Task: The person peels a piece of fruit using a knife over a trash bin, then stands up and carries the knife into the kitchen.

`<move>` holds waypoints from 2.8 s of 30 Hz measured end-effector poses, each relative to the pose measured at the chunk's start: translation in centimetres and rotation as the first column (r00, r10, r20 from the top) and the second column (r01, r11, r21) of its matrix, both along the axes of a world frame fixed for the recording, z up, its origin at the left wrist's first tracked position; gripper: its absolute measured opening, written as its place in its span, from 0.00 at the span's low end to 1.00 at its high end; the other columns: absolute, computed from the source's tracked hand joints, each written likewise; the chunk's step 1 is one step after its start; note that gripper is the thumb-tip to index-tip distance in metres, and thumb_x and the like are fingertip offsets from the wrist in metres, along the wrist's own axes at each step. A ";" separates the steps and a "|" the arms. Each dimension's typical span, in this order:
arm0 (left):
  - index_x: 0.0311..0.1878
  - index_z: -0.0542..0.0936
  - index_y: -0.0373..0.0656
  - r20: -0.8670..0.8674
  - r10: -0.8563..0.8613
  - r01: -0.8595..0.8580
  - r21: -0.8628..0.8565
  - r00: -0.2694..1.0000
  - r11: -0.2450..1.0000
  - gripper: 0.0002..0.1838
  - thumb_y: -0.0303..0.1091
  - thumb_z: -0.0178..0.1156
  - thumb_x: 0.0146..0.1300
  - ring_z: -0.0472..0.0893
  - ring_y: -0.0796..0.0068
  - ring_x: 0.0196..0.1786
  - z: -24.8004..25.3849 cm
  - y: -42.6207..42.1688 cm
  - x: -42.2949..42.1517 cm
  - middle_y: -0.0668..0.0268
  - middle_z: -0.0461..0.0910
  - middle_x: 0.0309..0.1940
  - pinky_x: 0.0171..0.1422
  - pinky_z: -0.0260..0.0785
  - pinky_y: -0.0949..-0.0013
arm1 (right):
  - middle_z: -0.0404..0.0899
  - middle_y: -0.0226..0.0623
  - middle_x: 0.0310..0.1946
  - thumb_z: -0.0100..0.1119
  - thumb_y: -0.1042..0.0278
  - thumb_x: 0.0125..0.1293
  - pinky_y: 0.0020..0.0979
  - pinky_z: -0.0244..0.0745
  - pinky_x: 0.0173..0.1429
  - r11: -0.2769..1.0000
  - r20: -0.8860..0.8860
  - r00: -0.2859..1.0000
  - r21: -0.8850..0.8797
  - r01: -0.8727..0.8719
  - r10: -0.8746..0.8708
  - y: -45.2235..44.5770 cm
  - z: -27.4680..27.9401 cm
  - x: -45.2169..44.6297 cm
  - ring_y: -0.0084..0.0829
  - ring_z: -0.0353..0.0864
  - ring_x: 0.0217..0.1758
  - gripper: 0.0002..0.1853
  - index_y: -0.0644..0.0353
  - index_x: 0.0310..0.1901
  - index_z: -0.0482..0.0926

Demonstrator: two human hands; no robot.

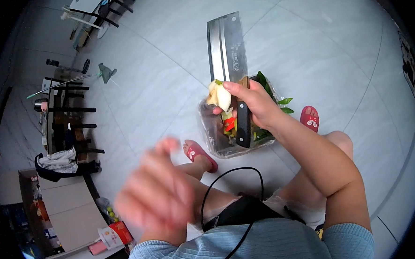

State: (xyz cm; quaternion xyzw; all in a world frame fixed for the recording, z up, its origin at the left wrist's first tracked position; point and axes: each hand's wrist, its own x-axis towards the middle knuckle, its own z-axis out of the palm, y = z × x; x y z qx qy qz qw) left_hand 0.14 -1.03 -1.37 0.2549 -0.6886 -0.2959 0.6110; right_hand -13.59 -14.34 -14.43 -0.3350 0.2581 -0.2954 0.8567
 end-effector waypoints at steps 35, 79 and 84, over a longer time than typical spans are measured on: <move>0.63 0.69 0.35 0.107 0.171 -0.175 0.875 0.979 0.452 0.27 0.31 0.61 0.62 0.76 0.72 0.54 -11.2 -5.5 5.0 0.59 0.73 0.56 0.53 0.73 0.69 | 0.81 0.33 0.40 0.62 0.58 0.66 0.22 0.76 0.39 0.944 -0.206 0.977 -0.331 -0.020 -0.051 0.5 -1.3 0.3 0.19 0.79 0.40 0.18 0.64 0.49 0.78; 0.55 0.73 0.33 -0.641 0.354 0.429 0.741 0.681 0.517 0.17 0.33 0.55 0.68 0.75 0.67 0.56 -14.4 -6.5 6.4 0.59 0.76 0.52 0.63 0.69 0.63 | 0.82 0.53 0.31 0.49 0.65 0.71 0.24 0.73 0.24 0.968 -0.058 0.995 -0.232 -0.098 0.087 1.5 -0.2 -0.6 0.25 0.76 0.18 0.14 0.71 0.41 0.74; 0.57 0.72 0.32 -0.599 0.357 0.371 0.761 0.716 0.532 0.19 0.34 0.55 0.69 0.76 0.70 0.55 -14.0 -6.5 5.8 0.60 0.76 0.52 0.60 0.72 0.65 | 0.82 0.51 0.30 0.47 0.66 0.71 0.24 0.73 0.24 0.960 -0.070 0.997 -0.272 -0.062 0.044 1.6 -0.4 -0.5 0.24 0.76 0.18 0.13 0.70 0.43 0.73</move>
